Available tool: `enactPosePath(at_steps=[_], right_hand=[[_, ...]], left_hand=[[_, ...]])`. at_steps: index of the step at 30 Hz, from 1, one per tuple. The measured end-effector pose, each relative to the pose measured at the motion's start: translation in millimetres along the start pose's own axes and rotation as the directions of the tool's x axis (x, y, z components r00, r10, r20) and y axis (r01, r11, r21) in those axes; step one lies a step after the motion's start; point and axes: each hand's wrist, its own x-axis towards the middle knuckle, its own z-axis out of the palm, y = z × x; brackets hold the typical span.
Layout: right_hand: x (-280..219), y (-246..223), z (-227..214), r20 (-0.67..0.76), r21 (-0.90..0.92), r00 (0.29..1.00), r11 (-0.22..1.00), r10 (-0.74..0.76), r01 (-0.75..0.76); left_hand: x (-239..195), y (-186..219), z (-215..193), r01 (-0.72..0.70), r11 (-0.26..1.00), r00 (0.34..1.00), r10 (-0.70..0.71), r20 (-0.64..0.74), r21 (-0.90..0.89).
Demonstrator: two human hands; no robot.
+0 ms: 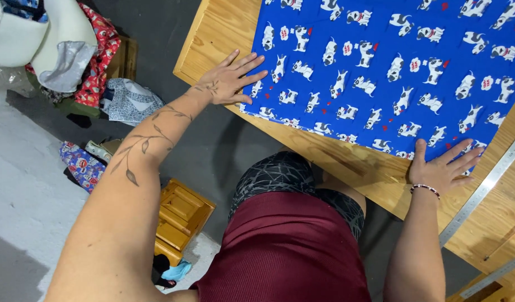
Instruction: Measuring and aligning a piece of patterned blue fabric on a wooden table using metal rulers.
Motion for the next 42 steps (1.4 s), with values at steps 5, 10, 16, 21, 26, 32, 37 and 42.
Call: enactPosePath(at_steps=[5, 10, 16, 21, 26, 32, 37, 42], right_hand=[[-1, 2, -2, 0.036, 0.018, 0.999, 1.0, 0.0, -0.001], [5, 10, 6, -0.003, 0.055, 0.999, 0.998, -0.035, 0.035], [12, 25, -6, -0.125, 0.152, 0.973, 0.965, -0.195, 0.213], [58, 86, 3, -0.327, 0.289, 0.926, 0.914, -0.187, 0.286], [117, 153, 42, -0.438, 0.23, 0.882, 0.927, -0.174, 0.297], [99, 125, 23, -0.226, 0.652, 0.965, 0.756, 0.137, 0.045], [92, 123, 15, -0.185, 0.707, 0.974, 0.706, 0.129, 0.041], [127, 158, 52, -0.251, 0.585, 0.967, 0.802, 0.039, 0.12]], left_hand=[[0, -2, -7, -0.042, 0.998, 0.997, 0.04, 0.06, 0.037], [0, -4, -1, -0.035, 0.999, 0.998, 0.033, 0.059, 0.04], [-4, 11, -4, 0.035, 0.999, 0.999, -0.036, 0.025, 0.033], [-12, 28, 17, 0.083, 0.993, 0.987, -0.094, -0.13, -0.088], [-16, 44, 22, 0.246, 0.965, 0.91, -0.261, -0.322, -0.085], [-13, 48, 46, 0.543, 0.709, 0.736, -0.659, -0.152, -0.45], [-16, 29, 74, 0.562, 0.484, 0.612, -0.789, -0.056, -0.671], [-18, 27, 85, 0.422, 0.232, 0.49, -0.872, 0.005, -0.877]])
